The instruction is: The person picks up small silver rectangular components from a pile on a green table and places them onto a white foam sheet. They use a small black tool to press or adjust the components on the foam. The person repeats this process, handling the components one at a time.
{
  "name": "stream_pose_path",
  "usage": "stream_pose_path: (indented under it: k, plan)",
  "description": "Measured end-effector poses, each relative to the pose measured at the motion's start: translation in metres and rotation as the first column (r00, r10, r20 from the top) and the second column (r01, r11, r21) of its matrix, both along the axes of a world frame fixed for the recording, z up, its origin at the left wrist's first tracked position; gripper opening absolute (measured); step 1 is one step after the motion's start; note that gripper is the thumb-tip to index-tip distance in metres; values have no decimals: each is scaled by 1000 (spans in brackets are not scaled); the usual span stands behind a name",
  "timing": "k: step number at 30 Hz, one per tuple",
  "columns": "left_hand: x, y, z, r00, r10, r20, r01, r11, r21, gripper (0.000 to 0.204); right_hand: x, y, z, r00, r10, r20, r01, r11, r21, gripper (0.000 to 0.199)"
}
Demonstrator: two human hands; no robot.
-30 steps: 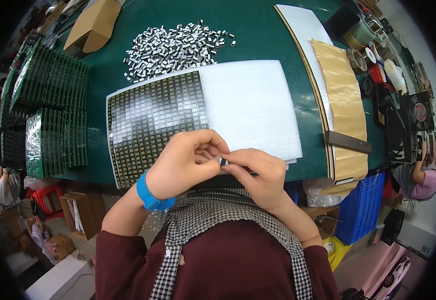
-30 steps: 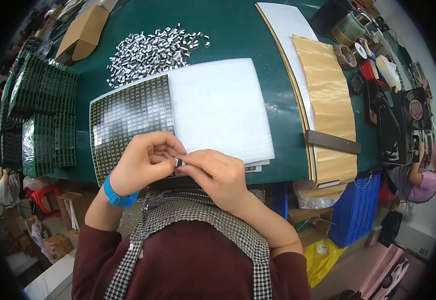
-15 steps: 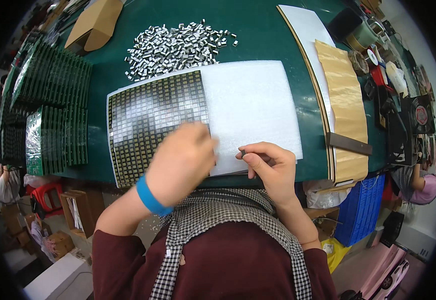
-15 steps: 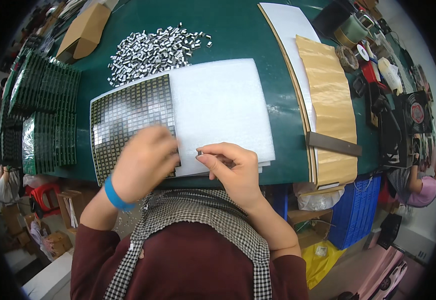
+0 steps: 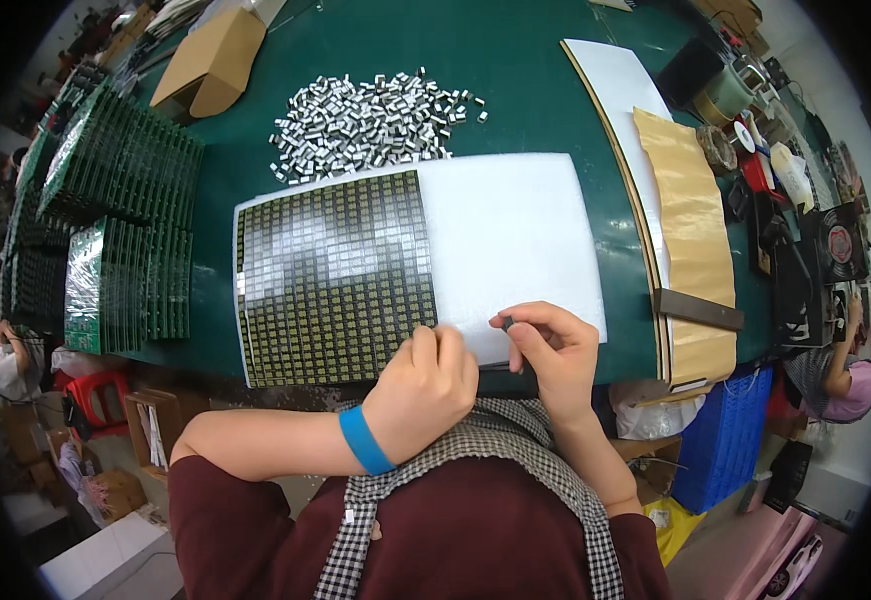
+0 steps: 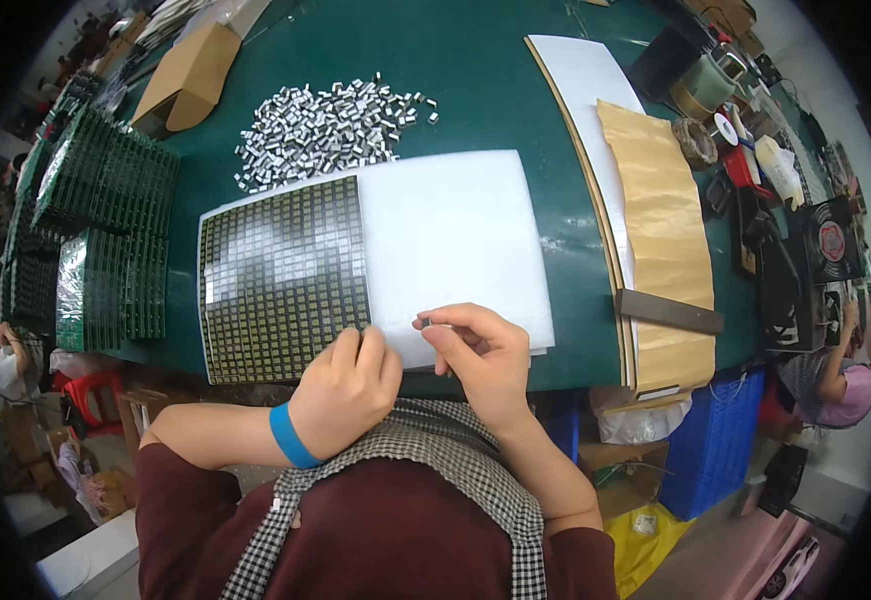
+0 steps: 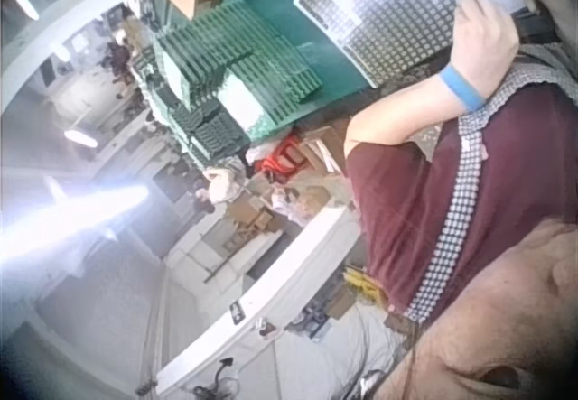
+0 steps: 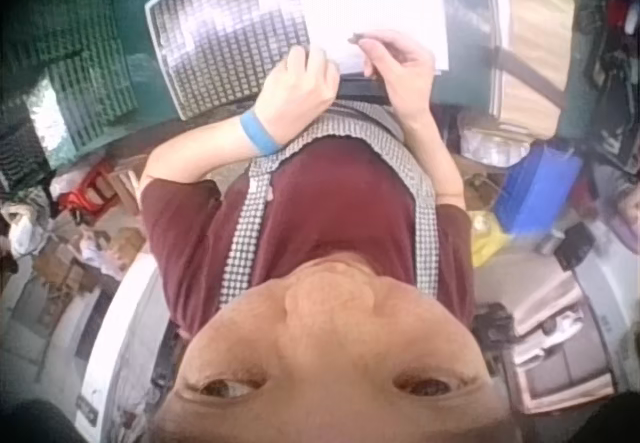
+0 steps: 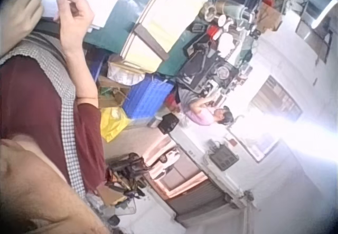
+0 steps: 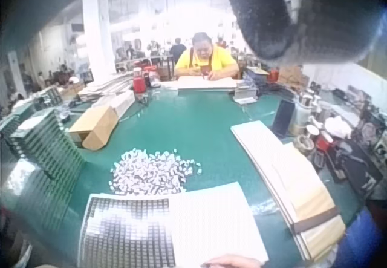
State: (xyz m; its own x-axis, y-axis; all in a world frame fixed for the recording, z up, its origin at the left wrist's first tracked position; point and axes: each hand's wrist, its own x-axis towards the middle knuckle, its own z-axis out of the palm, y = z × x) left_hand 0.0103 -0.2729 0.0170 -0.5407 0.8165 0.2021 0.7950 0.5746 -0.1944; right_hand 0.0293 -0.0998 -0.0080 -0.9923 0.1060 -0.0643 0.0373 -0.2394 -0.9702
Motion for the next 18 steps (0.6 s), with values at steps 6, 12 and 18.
stream_pose_path:
  k: [6,12,18]
  plan:
    - [7,10,-5,982,-53,-181,22,985,-170,13,0,0,-1,999,-36,36,36,999,-4,13]
    - [7,0,-10,985,-79,-150,76,997,-26,13,-5,2,-7,999,-53,-12,52,997,-59,16]
    - [-10,-16,9,917,64,393,-143,974,174,14,-4,4,-9,998,-51,-44,48,997,-63,16]
